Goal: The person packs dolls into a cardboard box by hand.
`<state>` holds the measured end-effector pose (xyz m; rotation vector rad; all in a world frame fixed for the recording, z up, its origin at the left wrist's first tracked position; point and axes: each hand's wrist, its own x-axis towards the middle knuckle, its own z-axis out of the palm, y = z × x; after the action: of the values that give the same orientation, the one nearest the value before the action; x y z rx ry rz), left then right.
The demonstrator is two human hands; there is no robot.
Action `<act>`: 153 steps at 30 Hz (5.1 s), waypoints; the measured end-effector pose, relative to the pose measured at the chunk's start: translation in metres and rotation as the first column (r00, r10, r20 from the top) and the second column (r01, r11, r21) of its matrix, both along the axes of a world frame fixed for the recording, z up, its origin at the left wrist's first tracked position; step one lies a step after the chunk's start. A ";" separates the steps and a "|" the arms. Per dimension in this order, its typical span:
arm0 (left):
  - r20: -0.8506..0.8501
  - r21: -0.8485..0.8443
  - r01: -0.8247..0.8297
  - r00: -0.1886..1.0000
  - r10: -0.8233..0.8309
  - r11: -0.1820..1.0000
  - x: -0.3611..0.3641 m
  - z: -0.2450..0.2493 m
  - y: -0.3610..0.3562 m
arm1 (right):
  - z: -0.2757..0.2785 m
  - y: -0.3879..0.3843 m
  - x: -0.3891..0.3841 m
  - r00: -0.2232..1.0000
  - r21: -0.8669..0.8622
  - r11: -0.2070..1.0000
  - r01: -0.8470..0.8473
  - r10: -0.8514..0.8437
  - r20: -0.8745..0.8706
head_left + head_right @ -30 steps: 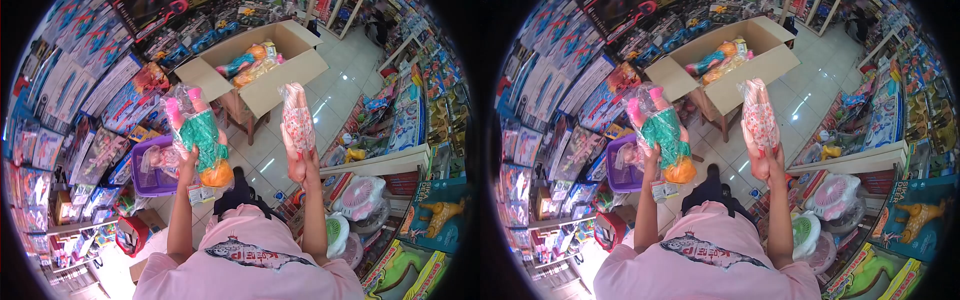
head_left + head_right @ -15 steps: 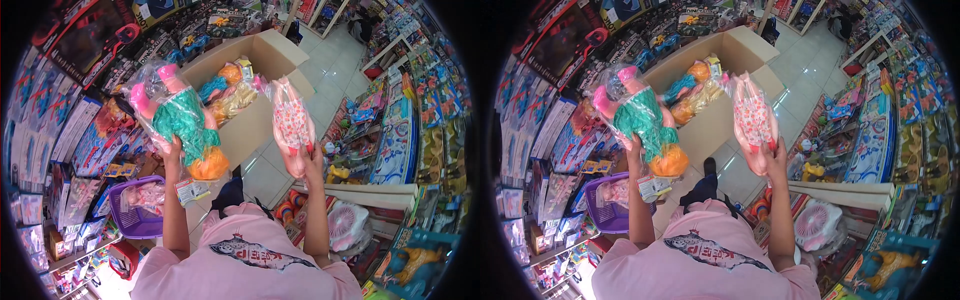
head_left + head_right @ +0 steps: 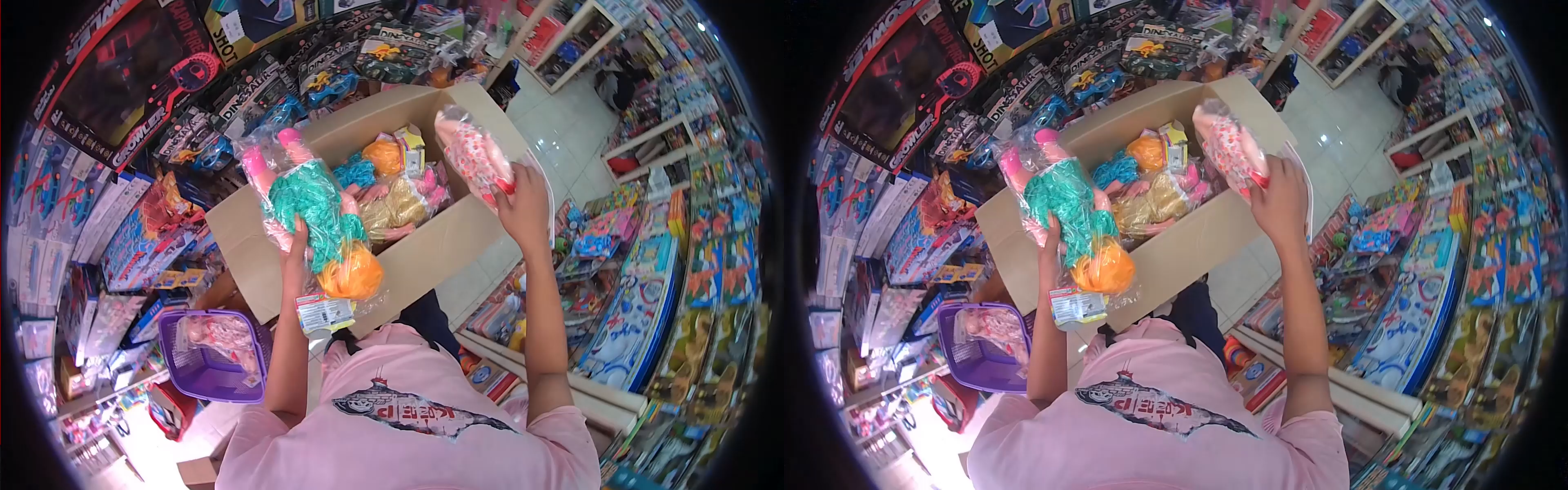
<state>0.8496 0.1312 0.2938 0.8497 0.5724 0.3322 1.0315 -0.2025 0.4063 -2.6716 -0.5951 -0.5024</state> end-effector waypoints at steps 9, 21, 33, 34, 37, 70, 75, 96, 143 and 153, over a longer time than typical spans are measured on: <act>0.094 -0.310 -0.132 0.981 0.168 0.942 0.031 0.050 -0.036 | -0.091 0.080 0.169 0.942 -0.564 0.804 -0.191 -0.011 -0.335; -0.097 0.000 -0.469 0.879 0.467 0.883 0.080 0.048 -0.071 | -0.254 0.094 0.220 0.300 -0.362 0.468 -0.806 -0.204 -0.932; -0.162 0.466 -0.401 0.838 0.521 0.789 0.112 0.058 -0.104 | -0.164 0.091 0.214 0.078 -0.080 0.732 -0.677 -0.038 -0.996; -0.202 0.503 -0.330 0.854 0.480 0.799 0.121 0.067 -0.109 | -0.132 0.089 0.210 0.143 -0.093 0.662 -0.744 0.021 -0.990; -0.190 0.596 -0.224 0.894 0.406 0.771 0.150 0.077 -0.114 | -0.119 0.067 0.208 0.239 0.273 0.611 -0.743 0.623 -0.745; -0.671 0.695 0.681 0.730 -0.132 0.231 0.295 -0.104 -0.133 | -0.163 0.093 0.231 0.668 -0.413 0.645 -0.643 0.208 -0.715; -0.595 0.743 0.594 0.797 -0.102 0.309 0.291 -0.125 -0.143 | -0.162 0.082 0.226 0.723 -0.372 0.760 -0.534 0.182 -0.666; -0.045 0.999 0.043 0.915 0.402 0.012 0.002 -0.005 -0.230 | -0.083 -0.035 0.034 0.495 0.618 0.359 -0.700 0.867 0.058; -0.845 -0.040 -0.931 0.225 0.485 0.362 -0.517 -0.317 -0.412 | -0.393 0.268 -0.370 -0.121 0.163 0.217 -0.962 0.194 -0.974; -0.922 -0.021 -0.700 0.289 0.256 0.713 -0.563 -0.284 -0.312 | -0.415 0.248 -0.285 0.236 -0.290 0.326 -0.900 -0.196 -0.952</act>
<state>0.2863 -0.1805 0.0097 0.2869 1.9010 0.2882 0.7461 0.0450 -0.0084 -2.5193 -1.4259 2.0460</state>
